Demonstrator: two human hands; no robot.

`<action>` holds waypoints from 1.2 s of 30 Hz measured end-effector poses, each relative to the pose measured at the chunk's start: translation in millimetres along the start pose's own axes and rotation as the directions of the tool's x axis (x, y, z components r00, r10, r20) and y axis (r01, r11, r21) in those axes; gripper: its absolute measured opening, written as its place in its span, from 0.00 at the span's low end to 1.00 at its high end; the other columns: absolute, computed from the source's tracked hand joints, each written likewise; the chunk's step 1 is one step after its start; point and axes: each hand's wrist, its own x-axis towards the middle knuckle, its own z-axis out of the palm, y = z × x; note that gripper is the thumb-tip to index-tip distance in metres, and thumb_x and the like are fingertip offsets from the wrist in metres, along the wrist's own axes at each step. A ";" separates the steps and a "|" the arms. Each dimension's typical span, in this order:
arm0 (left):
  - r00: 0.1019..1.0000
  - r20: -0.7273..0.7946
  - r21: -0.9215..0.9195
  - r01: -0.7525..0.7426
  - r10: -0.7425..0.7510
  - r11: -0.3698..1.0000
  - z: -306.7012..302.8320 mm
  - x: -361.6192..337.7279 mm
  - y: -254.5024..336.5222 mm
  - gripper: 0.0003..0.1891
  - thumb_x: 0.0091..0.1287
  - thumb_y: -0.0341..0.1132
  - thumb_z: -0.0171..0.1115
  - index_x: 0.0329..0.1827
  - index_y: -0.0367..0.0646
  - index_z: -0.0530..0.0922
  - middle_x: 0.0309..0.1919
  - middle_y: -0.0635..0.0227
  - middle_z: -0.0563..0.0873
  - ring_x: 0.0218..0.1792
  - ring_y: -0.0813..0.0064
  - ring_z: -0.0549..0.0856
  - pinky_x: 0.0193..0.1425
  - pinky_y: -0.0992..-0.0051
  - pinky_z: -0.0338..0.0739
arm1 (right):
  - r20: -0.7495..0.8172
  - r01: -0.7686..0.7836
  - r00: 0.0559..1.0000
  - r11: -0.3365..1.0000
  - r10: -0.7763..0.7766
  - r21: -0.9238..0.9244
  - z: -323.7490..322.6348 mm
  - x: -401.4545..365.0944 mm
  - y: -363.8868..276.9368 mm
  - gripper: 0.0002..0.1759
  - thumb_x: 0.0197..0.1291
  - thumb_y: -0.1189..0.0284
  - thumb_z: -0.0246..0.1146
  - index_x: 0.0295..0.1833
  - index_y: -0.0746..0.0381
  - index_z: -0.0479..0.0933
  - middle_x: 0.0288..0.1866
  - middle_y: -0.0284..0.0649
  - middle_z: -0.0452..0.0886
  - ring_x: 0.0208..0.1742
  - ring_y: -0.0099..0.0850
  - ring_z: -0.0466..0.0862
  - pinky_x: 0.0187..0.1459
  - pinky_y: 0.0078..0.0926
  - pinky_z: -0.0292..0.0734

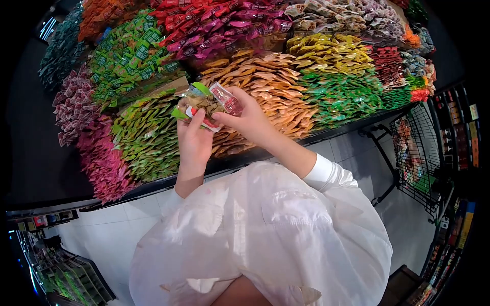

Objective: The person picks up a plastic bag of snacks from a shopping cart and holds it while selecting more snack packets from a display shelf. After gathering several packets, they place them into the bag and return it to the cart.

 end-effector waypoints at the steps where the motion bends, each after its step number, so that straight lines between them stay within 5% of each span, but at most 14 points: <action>1: 0.999 0.037 0.036 0.003 -0.004 0.999 -1.2 -0.4 5.9 0.18 0.65 0.24 0.53 0.57 0.49 0.65 0.54 0.68 0.74 0.56 0.71 0.74 0.59 0.65 0.70 | 0.019 -0.031 0.999 0.999 0.031 0.022 0.3 -1.1 -9.4 0.22 0.51 0.77 0.68 0.52 0.65 0.69 0.41 0.32 0.77 0.41 0.17 0.76 0.43 0.16 0.74; 7: 0.998 -0.038 0.008 0.039 -0.039 0.999 -9.0 1.4 24.4 0.14 0.62 0.22 0.55 0.50 0.43 0.69 0.45 0.66 0.78 0.48 0.74 0.78 0.51 0.71 0.75 | 0.114 -0.070 0.990 0.996 0.077 -0.063 -27.3 0.8 -34.1 0.20 0.48 0.83 0.65 0.49 0.65 0.71 0.39 0.32 0.78 0.39 0.18 0.78 0.40 0.18 0.76; 9: 0.997 0.078 0.338 0.001 -0.029 0.941 -18.0 4.7 31.1 0.15 0.60 0.19 0.53 0.50 0.39 0.73 0.42 0.66 0.80 0.47 0.76 0.78 0.52 0.75 0.73 | 0.146 -0.068 0.986 0.993 0.081 -0.098 -33.1 0.8 -44.5 0.19 0.47 0.83 0.64 0.47 0.65 0.72 0.38 0.31 0.78 0.38 0.18 0.78 0.39 0.18 0.76; 12: 0.994 0.051 0.532 -0.110 0.098 0.839 5.5 5.4 30.1 0.18 0.57 0.17 0.53 0.51 0.34 0.74 0.41 0.66 0.81 0.46 0.75 0.79 0.52 0.77 0.71 | 0.205 -0.125 0.968 0.987 0.143 -0.096 -35.5 3.5 -56.5 0.17 0.46 0.84 0.63 0.44 0.64 0.72 0.36 0.31 0.78 0.37 0.18 0.78 0.38 0.18 0.76; 18: 0.948 0.273 0.450 0.026 -0.165 0.893 18.4 1.2 23.3 0.14 0.62 0.29 0.57 0.49 0.34 0.76 0.39 0.66 0.81 0.42 0.79 0.77 0.49 0.79 0.69 | 0.359 -0.001 0.930 0.976 0.081 -0.218 -41.6 7.4 -61.9 0.18 0.46 0.79 0.66 0.45 0.64 0.72 0.34 0.28 0.75 0.35 0.16 0.73 0.39 0.17 0.71; 20: 0.939 0.297 0.810 -0.150 -0.175 0.568 29.7 3.4 19.0 0.14 0.63 0.34 0.59 0.46 0.32 0.76 0.36 0.68 0.81 0.38 0.81 0.76 0.46 0.81 0.69 | 0.426 0.061 0.901 0.952 0.077 -0.300 -42.0 5.0 -75.6 0.23 0.49 0.77 0.67 0.52 0.65 0.70 0.39 0.31 0.75 0.39 0.18 0.74 0.42 0.18 0.72; 21: 0.923 0.309 0.835 -0.148 -0.229 0.530 33.8 6.5 19.0 0.14 0.65 0.36 0.59 0.45 0.32 0.77 0.35 0.71 0.81 0.36 0.83 0.74 0.44 0.82 0.69 | 0.425 0.069 0.902 0.945 0.078 -0.320 -43.0 3.2 -87.5 0.24 0.49 0.76 0.67 0.52 0.65 0.69 0.40 0.31 0.75 0.41 0.18 0.75 0.42 0.18 0.73; 24: 0.924 0.318 0.720 -0.089 -0.212 0.688 60.7 11.6 17.4 0.13 0.66 0.37 0.57 0.45 0.34 0.77 0.36 0.71 0.81 0.37 0.84 0.75 0.45 0.81 0.69 | 0.367 -0.016 0.928 0.991 0.063 -0.131 -55.8 -0.2 -102.9 0.26 0.48 0.75 0.70 0.52 0.63 0.66 0.41 0.32 0.75 0.44 0.19 0.76 0.43 0.19 0.74; 26: 0.922 0.353 0.708 -0.152 -0.158 0.690 84.8 17.2 8.7 0.13 0.68 0.37 0.56 0.45 0.34 0.77 0.38 0.71 0.82 0.38 0.84 0.75 0.46 0.80 0.69 | 0.272 0.097 0.959 0.995 -0.084 -0.033 -65.7 1.4 -99.5 0.25 0.51 0.73 0.70 0.52 0.63 0.67 0.36 0.30 0.76 0.36 0.16 0.76 0.35 0.17 0.73; 29: 0.875 0.478 0.719 -0.340 -0.074 0.607 116.7 28.6 -0.9 0.14 0.69 0.39 0.55 0.45 0.34 0.77 0.38 0.71 0.82 0.40 0.84 0.76 0.47 0.80 0.70 | 0.247 0.090 0.967 0.993 -0.068 -0.081 -77.5 -3.5 -108.4 0.23 0.55 0.70 0.67 0.55 0.64 0.70 0.38 0.30 0.78 0.38 0.16 0.77 0.37 0.17 0.74; 31: 0.864 0.492 0.711 -0.328 -0.106 0.622 128.3 37.8 -7.9 0.14 0.69 0.38 0.55 0.45 0.34 0.77 0.38 0.70 0.82 0.39 0.84 0.76 0.47 0.80 0.71 | 0.228 0.251 0.946 0.967 -0.233 -0.052 -77.9 -8.2 -120.5 0.20 0.59 0.69 0.63 0.56 0.63 0.72 0.41 0.30 0.79 0.41 0.16 0.76 0.40 0.17 0.74; 32: 0.854 0.502 0.704 -0.312 -0.137 0.638 133.5 39.9 -10.8 0.14 0.69 0.38 0.54 0.45 0.34 0.77 0.38 0.70 0.82 0.39 0.85 0.76 0.47 0.80 0.71 | 0.247 0.174 0.958 0.981 -0.147 -0.089 -82.1 -9.9 -132.3 0.18 0.60 0.70 0.62 0.55 0.63 0.72 0.43 0.31 0.79 0.42 0.16 0.76 0.41 0.17 0.74; 36: 0.817 0.549 0.643 -0.277 -0.177 0.714 147.0 42.1 -10.7 0.14 0.70 0.38 0.54 0.44 0.32 0.76 0.36 0.71 0.82 0.37 0.86 0.77 0.45 0.82 0.72 | 0.261 0.231 0.944 0.970 -0.204 -0.079 -87.7 -7.7 -137.1 0.16 0.61 0.71 0.61 0.54 0.64 0.73 0.42 0.30 0.79 0.40 0.15 0.76 0.41 0.17 0.73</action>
